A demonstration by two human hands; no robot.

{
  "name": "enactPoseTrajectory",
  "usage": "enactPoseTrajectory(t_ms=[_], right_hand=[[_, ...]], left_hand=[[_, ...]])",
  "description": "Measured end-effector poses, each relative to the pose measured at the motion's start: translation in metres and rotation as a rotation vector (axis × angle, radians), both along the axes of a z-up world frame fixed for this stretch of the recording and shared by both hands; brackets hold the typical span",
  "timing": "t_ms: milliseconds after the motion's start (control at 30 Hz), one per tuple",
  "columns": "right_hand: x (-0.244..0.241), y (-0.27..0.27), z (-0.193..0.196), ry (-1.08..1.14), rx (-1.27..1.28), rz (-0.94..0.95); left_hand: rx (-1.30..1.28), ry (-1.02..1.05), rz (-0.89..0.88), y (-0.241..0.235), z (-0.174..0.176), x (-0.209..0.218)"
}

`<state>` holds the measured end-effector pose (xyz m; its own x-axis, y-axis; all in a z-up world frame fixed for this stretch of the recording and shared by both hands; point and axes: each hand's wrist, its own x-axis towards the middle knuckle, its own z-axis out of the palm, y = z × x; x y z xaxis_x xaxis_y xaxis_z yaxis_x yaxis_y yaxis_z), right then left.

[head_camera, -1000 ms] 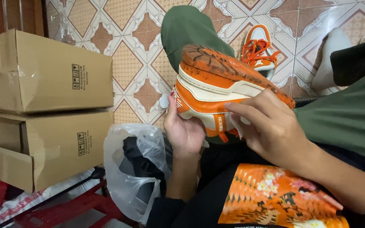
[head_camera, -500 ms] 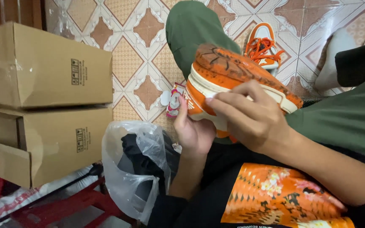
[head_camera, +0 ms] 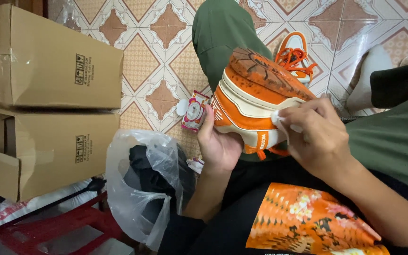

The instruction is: The person sits on the floor and cleans an orange and white sneaker using a white wipe. They wipe the sole, sides, and upper parts of the shoe, rotating it to access different areas. The person also adjusts the orange laces and colorful letter charms attached to them while cleaning.

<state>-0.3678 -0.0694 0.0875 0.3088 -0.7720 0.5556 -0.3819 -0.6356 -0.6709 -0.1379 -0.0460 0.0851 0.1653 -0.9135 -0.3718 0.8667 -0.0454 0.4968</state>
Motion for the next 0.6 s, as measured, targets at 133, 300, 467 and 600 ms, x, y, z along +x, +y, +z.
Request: enactPoseTrajectory(t_ms=[133, 300, 467, 600], right_hand=[[-0.014, -0.001, -0.017, -0.013, 0.027, -0.012], [-0.013, 0.001, -0.023, -0.037, 0.000, -0.072], [-0.006, 0.009, -0.013, -0.114, -0.121, -0.149], [-0.021, 0.017, -0.009, -0.070, -0.134, -0.249]], left_hand=[[-0.011, 0.024, -0.034, 0.000, 0.000, 0.001], [0.014, -0.031, -0.025, -0.001, 0.006, -0.008], [-0.046, -0.110, -0.077, 0.012, 0.003, -0.045], [-0.189, -0.253, -0.056, 0.025, -0.005, -0.091]])
